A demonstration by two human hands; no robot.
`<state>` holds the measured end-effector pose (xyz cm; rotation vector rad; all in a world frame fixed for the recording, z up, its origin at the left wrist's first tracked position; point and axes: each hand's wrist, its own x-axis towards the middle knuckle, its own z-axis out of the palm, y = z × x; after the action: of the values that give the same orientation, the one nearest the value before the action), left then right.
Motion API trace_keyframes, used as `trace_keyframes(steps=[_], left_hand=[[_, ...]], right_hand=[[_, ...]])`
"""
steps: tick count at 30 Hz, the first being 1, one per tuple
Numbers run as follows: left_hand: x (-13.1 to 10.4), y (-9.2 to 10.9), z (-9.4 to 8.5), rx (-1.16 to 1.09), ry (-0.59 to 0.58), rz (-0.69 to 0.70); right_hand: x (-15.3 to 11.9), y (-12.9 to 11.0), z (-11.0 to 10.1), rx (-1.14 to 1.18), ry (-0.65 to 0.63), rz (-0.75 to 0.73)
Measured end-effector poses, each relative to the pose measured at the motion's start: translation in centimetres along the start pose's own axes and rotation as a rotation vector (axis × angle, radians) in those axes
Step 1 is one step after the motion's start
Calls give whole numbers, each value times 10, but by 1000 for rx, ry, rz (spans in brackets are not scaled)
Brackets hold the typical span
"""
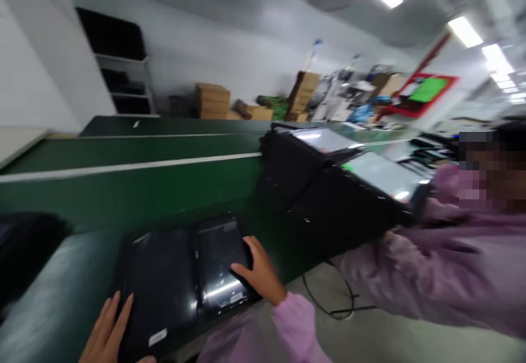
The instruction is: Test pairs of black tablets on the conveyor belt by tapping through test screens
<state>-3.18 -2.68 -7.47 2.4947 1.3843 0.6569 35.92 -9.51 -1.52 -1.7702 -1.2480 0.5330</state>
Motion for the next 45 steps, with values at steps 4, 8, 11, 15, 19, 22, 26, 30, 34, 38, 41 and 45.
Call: trace_keyframes(steps=[4,8,11,15,19,22,26,30,34,38,41,45], left_hand=[[-17,29,-28,-6,-59,-83],[-15,51,-40,-105,-63,-114],[-17,62,-43,-153,-34,-152],[-19,67,-44,-168,-48,-184],[-20,65,-47,-184,-50,-195],[-18,63,-50,-170,-41,-262],[9,57,-51,-122,-70,-277],[62,45,-43,-90,-24,-261],[91,38,-37,-165,78,-325],[73,43,-45,-317,-29,-370],[51,50,-55,-387,-130,-429],[30,53,-63,-391,-185,-400]], right_hand=[[-42,12,-17,-72,-175,31],[-57,21,-20,-130,-200,38],[-60,23,-18,-124,-187,51],[-59,19,-19,-104,-187,106],[-62,19,-23,-43,-208,128],[-65,21,-25,2,-213,142],[-53,19,-18,-50,-159,165],[-18,13,-5,-124,-70,154],[4,17,2,-34,55,126],[1,24,-1,80,116,128],[-3,25,-4,88,112,97],[-4,20,-4,45,93,117]])
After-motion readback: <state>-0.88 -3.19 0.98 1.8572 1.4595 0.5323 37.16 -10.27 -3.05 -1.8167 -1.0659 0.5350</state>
